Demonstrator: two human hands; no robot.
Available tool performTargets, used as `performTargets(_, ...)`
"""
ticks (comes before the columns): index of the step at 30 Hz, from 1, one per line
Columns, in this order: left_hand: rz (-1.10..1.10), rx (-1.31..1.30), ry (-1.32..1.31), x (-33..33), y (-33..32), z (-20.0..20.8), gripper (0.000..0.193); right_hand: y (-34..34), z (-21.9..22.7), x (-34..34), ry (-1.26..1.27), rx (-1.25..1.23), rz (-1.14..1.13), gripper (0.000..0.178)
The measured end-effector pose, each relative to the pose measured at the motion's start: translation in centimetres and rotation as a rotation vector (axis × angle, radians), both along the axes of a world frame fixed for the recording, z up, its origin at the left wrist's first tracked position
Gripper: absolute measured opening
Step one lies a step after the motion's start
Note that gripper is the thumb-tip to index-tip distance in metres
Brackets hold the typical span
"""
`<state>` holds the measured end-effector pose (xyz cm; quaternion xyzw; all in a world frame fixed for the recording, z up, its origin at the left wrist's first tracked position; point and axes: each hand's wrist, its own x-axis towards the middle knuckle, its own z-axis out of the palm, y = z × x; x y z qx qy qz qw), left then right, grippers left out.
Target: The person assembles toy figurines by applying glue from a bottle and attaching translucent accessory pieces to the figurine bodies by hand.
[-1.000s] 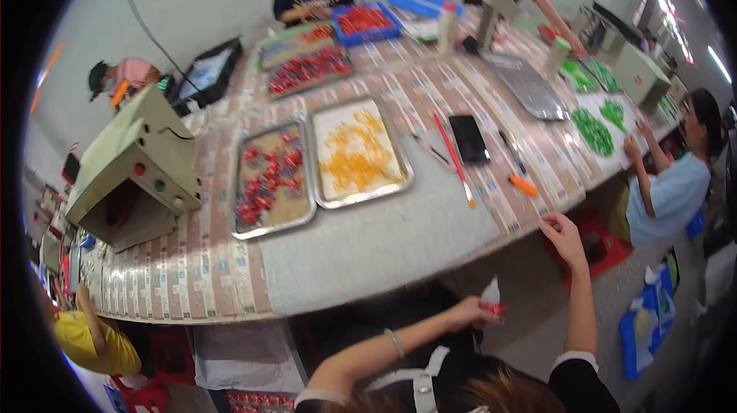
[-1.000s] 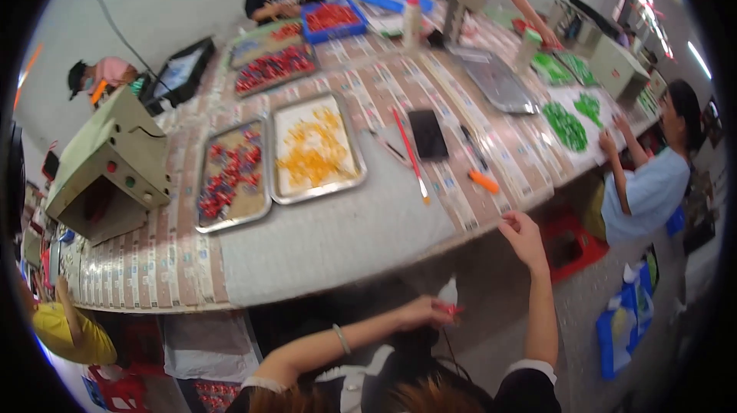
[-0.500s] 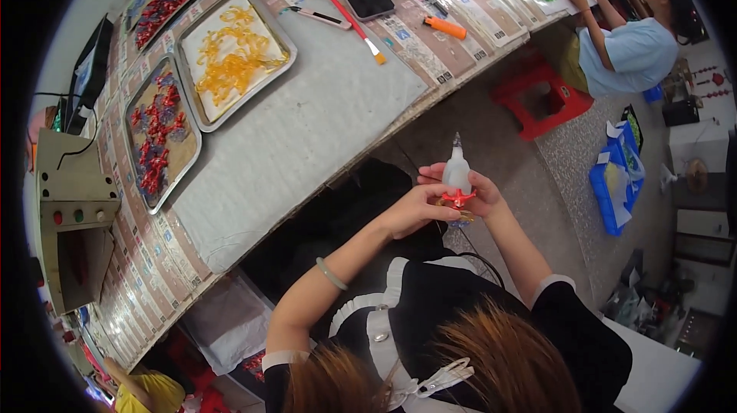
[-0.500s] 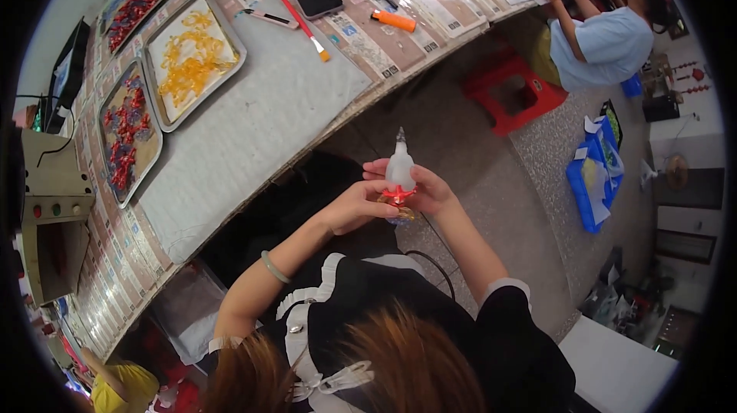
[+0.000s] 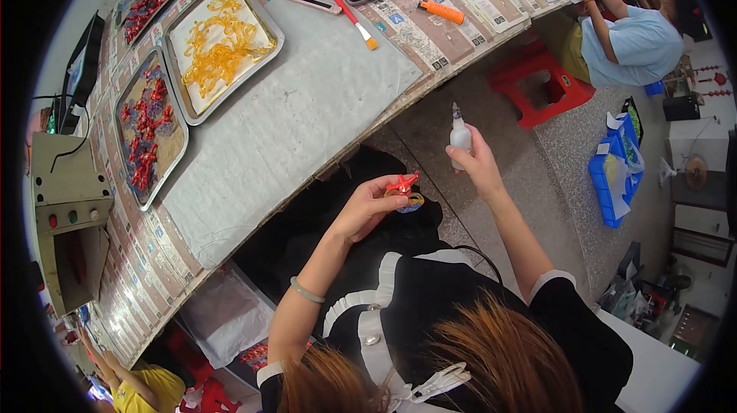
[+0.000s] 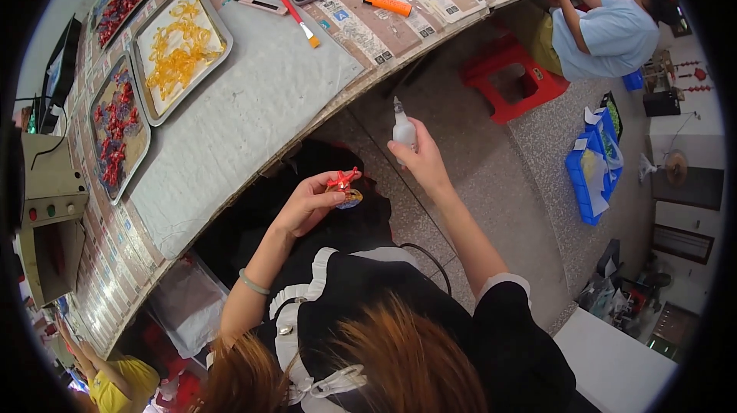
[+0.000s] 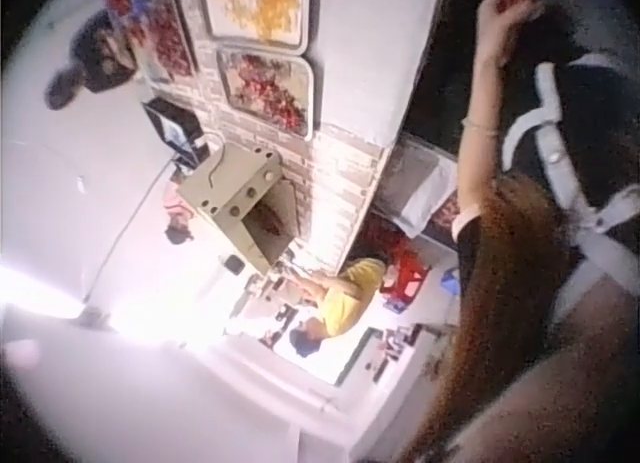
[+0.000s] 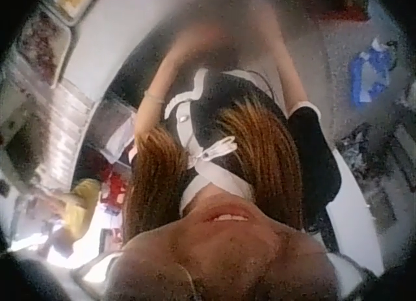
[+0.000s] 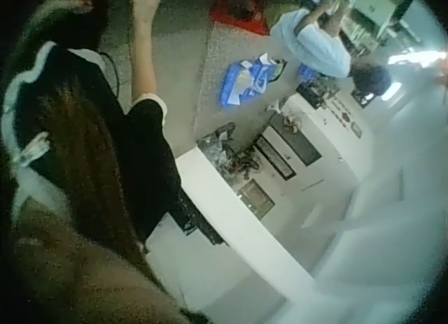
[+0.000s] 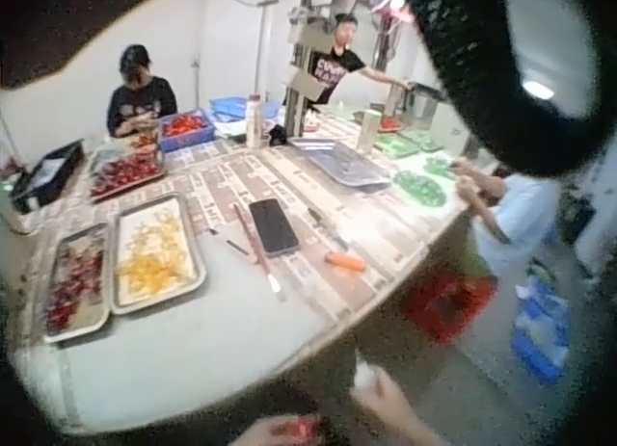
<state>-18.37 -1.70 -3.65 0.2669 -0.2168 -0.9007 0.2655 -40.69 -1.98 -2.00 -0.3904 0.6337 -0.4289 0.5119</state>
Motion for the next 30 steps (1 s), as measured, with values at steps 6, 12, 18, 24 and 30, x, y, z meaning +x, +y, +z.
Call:
performTargets(6,0.017,-0.007,-0.004,0.1,-0.1,-0.2,0.035,-1.0,0.9,-0.7,0.349,-0.012,0.082,0.043)
performTargets(12,0.056,-0.016,-0.019,0.3,0.0,0.0,0.034,-2.0,1.0,0.0,0.419,-0.081,0.134,0.043)
performTargets(18,0.066,0.01,-0.017,0.3,0.0,-0.5,0.032,-2.5,0.4,-0.2,0.418,-0.121,0.16,0.042)
performTargets(24,0.059,0.002,-0.033,0.2,-0.1,-0.5,0.032,-2.6,1.0,-0.3,0.453,-0.094,0.159,0.041)
performTargets(30,0.054,0.016,-0.02,0.2,-0.1,-0.5,0.032,-2.7,1.5,-0.2,0.441,-0.053,0.164,0.042)
